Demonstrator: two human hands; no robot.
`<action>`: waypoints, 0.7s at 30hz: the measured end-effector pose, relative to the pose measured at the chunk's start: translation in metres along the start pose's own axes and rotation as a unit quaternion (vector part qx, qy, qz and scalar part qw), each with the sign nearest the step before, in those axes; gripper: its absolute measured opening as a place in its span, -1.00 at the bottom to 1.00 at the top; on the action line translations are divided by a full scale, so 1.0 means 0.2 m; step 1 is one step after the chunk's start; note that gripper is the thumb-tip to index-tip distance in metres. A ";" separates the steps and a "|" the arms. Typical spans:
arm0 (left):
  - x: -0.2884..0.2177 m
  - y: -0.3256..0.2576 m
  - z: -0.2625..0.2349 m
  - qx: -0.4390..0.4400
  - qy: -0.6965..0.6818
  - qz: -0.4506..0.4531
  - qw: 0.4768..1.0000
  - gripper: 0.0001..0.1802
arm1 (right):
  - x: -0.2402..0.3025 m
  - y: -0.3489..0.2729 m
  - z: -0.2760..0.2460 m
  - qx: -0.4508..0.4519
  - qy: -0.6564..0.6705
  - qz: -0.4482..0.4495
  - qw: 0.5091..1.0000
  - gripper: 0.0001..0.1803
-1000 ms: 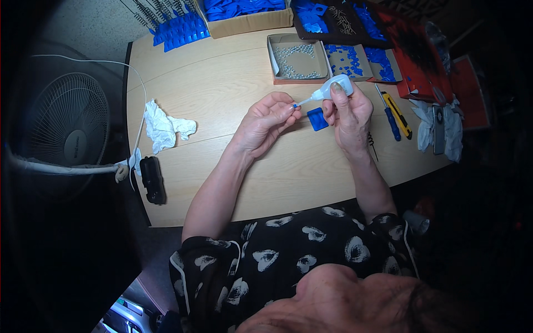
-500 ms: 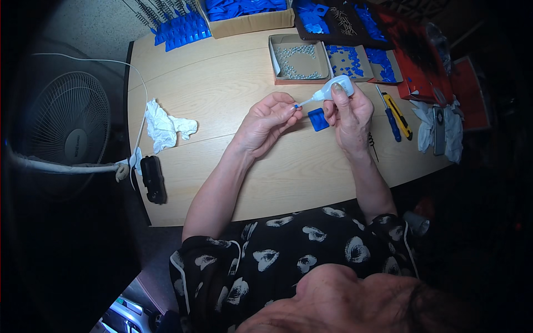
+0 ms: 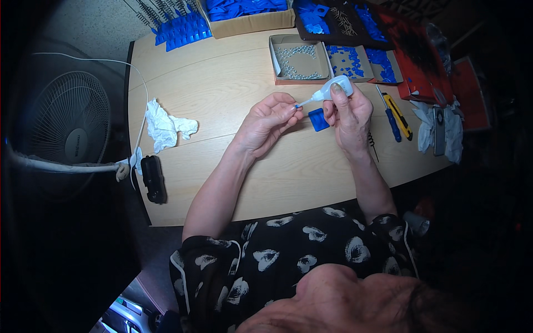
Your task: The person applies glue to a plastic piece with a bottle, wipes it with a paper towel, fits a spring and metal pin into the plastic components, and fastens the assembled part with a screwdriver.
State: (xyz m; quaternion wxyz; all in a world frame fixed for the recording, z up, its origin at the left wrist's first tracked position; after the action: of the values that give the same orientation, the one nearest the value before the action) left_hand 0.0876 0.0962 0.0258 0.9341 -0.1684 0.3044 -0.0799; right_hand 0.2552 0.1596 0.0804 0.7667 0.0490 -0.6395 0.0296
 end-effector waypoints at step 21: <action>0.02 0.02 -0.02 0.015 -0.021 -0.006 1.000 -0.85 | 0.01 0.00 -0.02 0.012 0.002 0.013 1.000 -0.70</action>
State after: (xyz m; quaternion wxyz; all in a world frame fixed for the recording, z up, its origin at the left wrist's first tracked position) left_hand 0.0877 0.0974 0.0198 0.9421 -0.1580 0.2827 -0.0864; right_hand 0.2593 0.1606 0.0822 0.7667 0.0497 -0.6384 0.0467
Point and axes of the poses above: each hand's wrist, its own y-axis towards the middle knuckle, its own z-axis out of the palm, x = y × z, the point moved 3 cm from there along y, towards the middle knuckle, and after that the axes turned 13 degrees about -x, right-handed, at the moved point
